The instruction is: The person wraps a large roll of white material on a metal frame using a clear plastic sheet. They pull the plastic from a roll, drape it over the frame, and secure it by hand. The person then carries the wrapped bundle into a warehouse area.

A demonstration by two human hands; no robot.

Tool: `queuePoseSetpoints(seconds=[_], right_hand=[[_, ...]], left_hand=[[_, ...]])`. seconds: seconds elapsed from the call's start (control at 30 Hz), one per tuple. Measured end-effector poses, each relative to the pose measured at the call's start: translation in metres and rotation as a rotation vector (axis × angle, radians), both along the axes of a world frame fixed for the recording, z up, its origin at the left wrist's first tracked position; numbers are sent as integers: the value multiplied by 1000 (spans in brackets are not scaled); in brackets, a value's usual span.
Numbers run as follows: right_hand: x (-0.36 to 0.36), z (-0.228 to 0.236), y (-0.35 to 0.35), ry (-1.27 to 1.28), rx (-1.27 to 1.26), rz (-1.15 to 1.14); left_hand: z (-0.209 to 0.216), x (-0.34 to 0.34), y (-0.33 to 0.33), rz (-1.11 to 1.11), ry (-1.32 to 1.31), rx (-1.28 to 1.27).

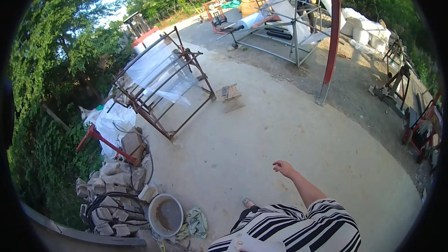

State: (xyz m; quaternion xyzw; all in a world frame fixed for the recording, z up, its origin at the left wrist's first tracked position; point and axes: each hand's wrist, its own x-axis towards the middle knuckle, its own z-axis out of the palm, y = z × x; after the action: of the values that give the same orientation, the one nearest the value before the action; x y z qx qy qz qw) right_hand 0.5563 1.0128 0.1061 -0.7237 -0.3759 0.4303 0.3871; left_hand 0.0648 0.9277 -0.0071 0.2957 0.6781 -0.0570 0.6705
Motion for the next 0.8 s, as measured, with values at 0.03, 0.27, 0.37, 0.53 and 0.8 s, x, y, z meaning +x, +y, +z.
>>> queuePoseSetpoints(seconds=[0.03,0.27,0.37,0.53,0.8], right_hand=[[-4,-24,3,14,-141,-1],[-45,-115,-36,169,-1030,211],[-73,-13,35,85,-997,33],[-35,-83,141,-230,-741,753],[47,-111,610,11,-255,-9]], left_hand=[[-3,-1,37,-21,-7,4],[47,12,405,141,-131,523],[99,47,558,91,-175,706],[99,104,696,25,-301,716],[105,109,863,-59,-310,607]])
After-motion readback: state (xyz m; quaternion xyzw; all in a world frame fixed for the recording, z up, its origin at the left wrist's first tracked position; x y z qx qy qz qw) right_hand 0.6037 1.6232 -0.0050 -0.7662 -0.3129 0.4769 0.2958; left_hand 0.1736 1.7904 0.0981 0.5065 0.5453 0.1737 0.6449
